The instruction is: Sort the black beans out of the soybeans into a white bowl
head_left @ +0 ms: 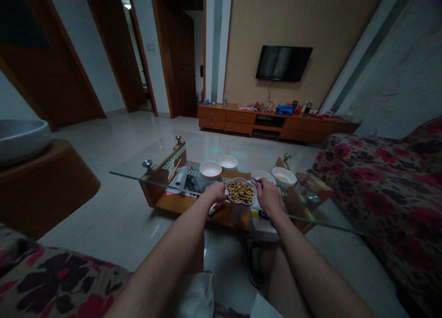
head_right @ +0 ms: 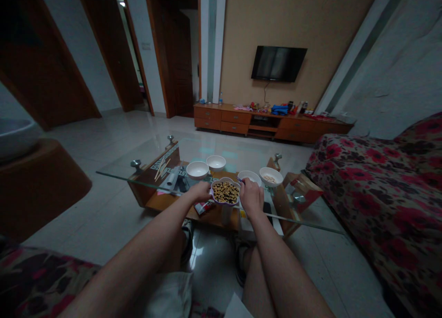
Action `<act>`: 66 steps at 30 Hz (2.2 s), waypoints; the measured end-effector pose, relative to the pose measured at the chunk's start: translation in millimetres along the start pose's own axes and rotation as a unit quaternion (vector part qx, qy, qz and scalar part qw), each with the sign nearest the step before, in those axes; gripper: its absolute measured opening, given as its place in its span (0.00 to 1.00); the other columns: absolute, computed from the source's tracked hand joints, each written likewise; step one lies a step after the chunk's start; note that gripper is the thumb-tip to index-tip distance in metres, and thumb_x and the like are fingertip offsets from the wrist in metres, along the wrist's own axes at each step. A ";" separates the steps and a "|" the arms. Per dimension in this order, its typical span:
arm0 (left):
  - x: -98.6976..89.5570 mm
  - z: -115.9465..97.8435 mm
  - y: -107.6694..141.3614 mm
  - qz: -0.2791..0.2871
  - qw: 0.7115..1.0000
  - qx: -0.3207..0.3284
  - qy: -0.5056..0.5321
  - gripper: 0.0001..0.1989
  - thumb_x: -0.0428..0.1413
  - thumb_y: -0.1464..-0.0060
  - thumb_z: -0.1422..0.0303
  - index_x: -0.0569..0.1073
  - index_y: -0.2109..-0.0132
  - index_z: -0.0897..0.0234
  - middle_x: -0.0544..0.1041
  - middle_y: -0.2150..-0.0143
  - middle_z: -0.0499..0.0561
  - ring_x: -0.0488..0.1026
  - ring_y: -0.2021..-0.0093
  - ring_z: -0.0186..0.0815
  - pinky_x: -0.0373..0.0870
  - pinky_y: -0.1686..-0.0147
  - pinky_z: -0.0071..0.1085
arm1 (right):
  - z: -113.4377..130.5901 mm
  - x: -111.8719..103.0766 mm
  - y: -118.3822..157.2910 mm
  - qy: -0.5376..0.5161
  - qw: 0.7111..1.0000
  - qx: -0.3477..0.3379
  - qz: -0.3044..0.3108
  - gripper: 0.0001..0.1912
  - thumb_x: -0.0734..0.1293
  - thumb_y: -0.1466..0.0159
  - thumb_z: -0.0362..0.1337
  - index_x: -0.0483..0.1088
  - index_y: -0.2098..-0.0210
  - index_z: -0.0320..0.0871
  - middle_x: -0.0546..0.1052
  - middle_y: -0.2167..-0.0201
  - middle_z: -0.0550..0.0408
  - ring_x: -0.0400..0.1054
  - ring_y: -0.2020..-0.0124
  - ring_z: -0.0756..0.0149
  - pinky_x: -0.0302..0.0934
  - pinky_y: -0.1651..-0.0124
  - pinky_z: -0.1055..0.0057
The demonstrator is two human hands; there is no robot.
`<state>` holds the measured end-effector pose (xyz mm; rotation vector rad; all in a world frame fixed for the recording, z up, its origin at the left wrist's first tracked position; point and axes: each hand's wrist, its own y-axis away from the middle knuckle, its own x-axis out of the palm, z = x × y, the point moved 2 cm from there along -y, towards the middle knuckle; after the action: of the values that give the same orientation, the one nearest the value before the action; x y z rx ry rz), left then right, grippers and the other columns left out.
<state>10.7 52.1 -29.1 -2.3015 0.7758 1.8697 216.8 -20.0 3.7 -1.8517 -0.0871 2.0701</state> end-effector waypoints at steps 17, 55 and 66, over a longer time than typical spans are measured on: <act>-1.8 -1.0 2.2 -0.003 1.000 -0.001 0.008 0.21 0.61 0.44 0.56 0.79 0.46 0.58 0.80 0.44 0.60 0.79 0.46 0.50 0.77 0.50 0.38 | -23.4 16.4 9.7 -0.073 0.986 -0.135 0.071 0.13 0.56 0.27 0.33 0.71 0.51 0.43 0.76 0.50 0.47 0.68 0.49 0.60 0.55 0.47 0.68; -2.8 3.7 5.2 -0.021 1.000 0.009 -0.002 0.19 0.59 0.43 0.57 0.80 0.48 0.59 0.82 0.48 0.59 0.80 0.48 0.50 0.77 0.54 0.36 | -18.0 8.5 16.6 -0.033 0.976 -0.208 0.047 0.09 0.63 0.34 0.35 0.74 0.57 0.44 0.78 0.53 0.47 0.64 0.49 0.55 0.56 0.46 0.61; -1.5 4.1 3.3 -0.019 1.000 0.018 0.002 0.19 0.59 0.43 0.58 0.79 0.47 0.59 0.82 0.47 0.59 0.79 0.47 0.50 0.76 0.52 0.38 | -21.2 15.1 14.6 -0.037 0.975 -0.212 0.052 0.10 0.63 0.34 0.35 0.75 0.57 0.43 0.77 0.54 0.47 0.64 0.49 0.55 0.57 0.46 0.61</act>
<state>5.4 51.2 -27.9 -2.2820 0.7530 1.8215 233.0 -33.1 -17.7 -2.0503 -0.4981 2.3338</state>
